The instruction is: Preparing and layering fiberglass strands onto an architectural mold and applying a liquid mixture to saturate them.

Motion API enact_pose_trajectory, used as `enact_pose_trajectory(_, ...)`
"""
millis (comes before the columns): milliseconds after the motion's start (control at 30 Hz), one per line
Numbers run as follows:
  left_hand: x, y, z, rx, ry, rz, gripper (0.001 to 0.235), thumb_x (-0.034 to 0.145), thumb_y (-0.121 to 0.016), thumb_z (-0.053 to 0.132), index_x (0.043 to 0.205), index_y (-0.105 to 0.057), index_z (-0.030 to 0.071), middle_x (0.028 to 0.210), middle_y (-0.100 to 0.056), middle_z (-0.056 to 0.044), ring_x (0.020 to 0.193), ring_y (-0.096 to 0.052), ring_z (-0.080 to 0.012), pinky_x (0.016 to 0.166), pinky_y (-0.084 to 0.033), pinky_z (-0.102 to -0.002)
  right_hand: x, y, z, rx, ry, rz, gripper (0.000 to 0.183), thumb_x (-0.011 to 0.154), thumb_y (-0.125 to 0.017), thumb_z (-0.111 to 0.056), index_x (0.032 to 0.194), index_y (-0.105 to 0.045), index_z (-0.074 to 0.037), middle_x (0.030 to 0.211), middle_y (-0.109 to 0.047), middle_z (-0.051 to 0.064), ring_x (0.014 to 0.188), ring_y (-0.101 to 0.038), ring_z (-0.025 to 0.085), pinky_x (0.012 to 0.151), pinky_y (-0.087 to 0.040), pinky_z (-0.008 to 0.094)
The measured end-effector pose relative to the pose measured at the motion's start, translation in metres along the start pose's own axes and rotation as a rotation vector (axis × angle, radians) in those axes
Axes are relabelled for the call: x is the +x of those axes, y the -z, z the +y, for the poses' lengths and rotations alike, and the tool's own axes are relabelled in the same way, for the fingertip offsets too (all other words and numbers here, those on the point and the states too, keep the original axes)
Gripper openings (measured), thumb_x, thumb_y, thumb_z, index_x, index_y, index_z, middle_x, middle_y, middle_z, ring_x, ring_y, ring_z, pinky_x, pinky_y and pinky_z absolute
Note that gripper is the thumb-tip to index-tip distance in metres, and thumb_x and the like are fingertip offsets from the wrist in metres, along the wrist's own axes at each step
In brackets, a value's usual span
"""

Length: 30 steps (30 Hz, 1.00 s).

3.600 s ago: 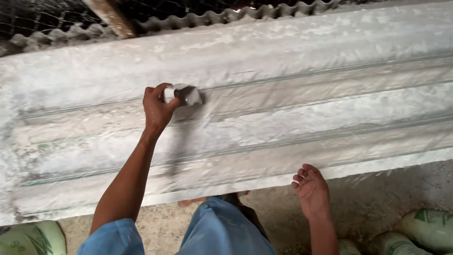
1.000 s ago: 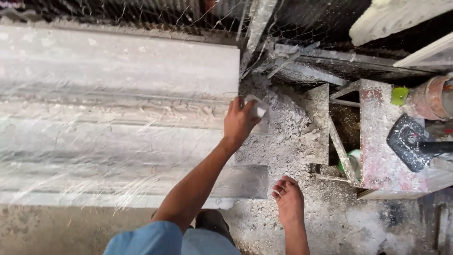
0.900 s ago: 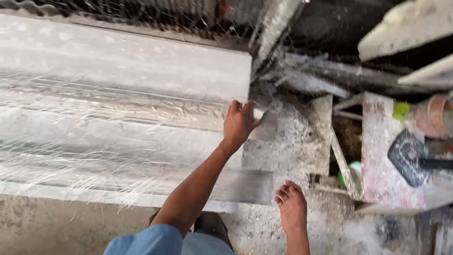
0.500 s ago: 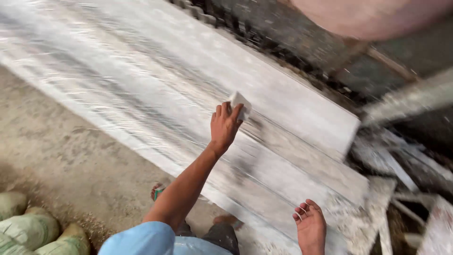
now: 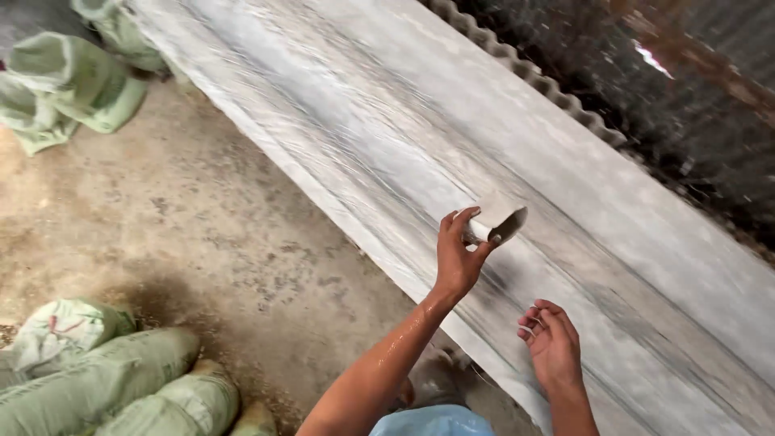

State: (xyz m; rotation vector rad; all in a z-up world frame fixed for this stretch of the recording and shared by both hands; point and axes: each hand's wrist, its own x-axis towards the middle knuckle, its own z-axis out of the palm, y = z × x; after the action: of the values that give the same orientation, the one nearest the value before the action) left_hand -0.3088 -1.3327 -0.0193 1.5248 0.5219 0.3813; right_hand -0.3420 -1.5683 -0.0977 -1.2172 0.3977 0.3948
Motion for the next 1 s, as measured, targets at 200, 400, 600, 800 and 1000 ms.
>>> enact_pose_trajectory(200, 0.113, 0.110, 0.006, 0.099, -0.082, -0.016, 0.056, 0.078, -0.078, 0.022, 0.132, -0.065, 0.018, 0.129, -0.055, -0.011, 0.078, -0.063, -0.0164, 0.086, -0.056, -0.030, 0.060, -0.155, 0.016, -0.058, 0.017, -0.039, 0.018, 0.103, -0.052, -0.014, 0.116, -0.062, -0.009, 0.097, -0.063, 0.009, 0.084, -0.062, 0.025, 0.071, -0.050, 0.036)
enact_pose_trajectory(400, 0.253, 0.219, 0.003, 0.509, -0.441, -0.054, 0.062, 0.083, -0.080, 0.009, 0.138, -0.056, 0.021, 0.135, -0.049, -0.024, 0.114, -0.048, -0.0423, 0.095, -0.047, -0.050, 0.139, -0.321, 0.058, -0.006, 0.019, -0.013, 0.017, 0.102, -0.052, -0.011, 0.114, -0.062, -0.008, 0.096, -0.063, 0.009, 0.084, -0.062, 0.024, 0.069, -0.051, 0.036)
enact_pose_trajectory(600, 0.420, 0.308, 0.006, 0.826, -0.532, -0.040, 0.066, 0.083, -0.081, 0.022, 0.143, -0.053, 0.017, 0.126, -0.053, -0.023, 0.105, -0.052, -0.0426, 0.092, -0.049, -0.050, 0.190, -0.483, 0.072, 0.036, -0.052, 0.034, 0.014, 0.102, -0.057, -0.013, 0.112, -0.067, -0.013, 0.089, -0.066, 0.005, 0.081, -0.065, 0.019, 0.073, -0.049, 0.033)
enact_pose_trajectory(800, 0.562, 0.400, 0.079, 0.419, 0.153, -0.214, 0.053, 0.095, -0.045, 0.053, 0.118, -0.062, 0.009, 0.118, -0.064, -0.020, 0.118, -0.057, -0.0374, 0.099, -0.041, -0.048, 0.190, -0.594, 0.059, 0.032, 0.010, 0.029, 0.015, 0.104, -0.051, -0.006, 0.111, -0.063, -0.002, 0.091, -0.063, 0.014, 0.079, -0.062, 0.027, 0.065, -0.048, 0.036)
enact_pose_trajectory(1000, 0.698, 0.507, 0.011, 0.769, -0.551, -0.390, 0.067, 0.080, -0.088, 0.025, 0.139, -0.058, 0.020, 0.128, -0.050, -0.021, 0.115, -0.053, -0.0416, 0.074, -0.056, -0.051, 0.204, -0.684, 0.116, 0.116, 0.174, 0.214, 0.017, 0.103, -0.054, -0.009, 0.116, -0.064, -0.006, 0.091, -0.067, 0.010, 0.078, -0.066, 0.021, 0.064, -0.053, 0.032)
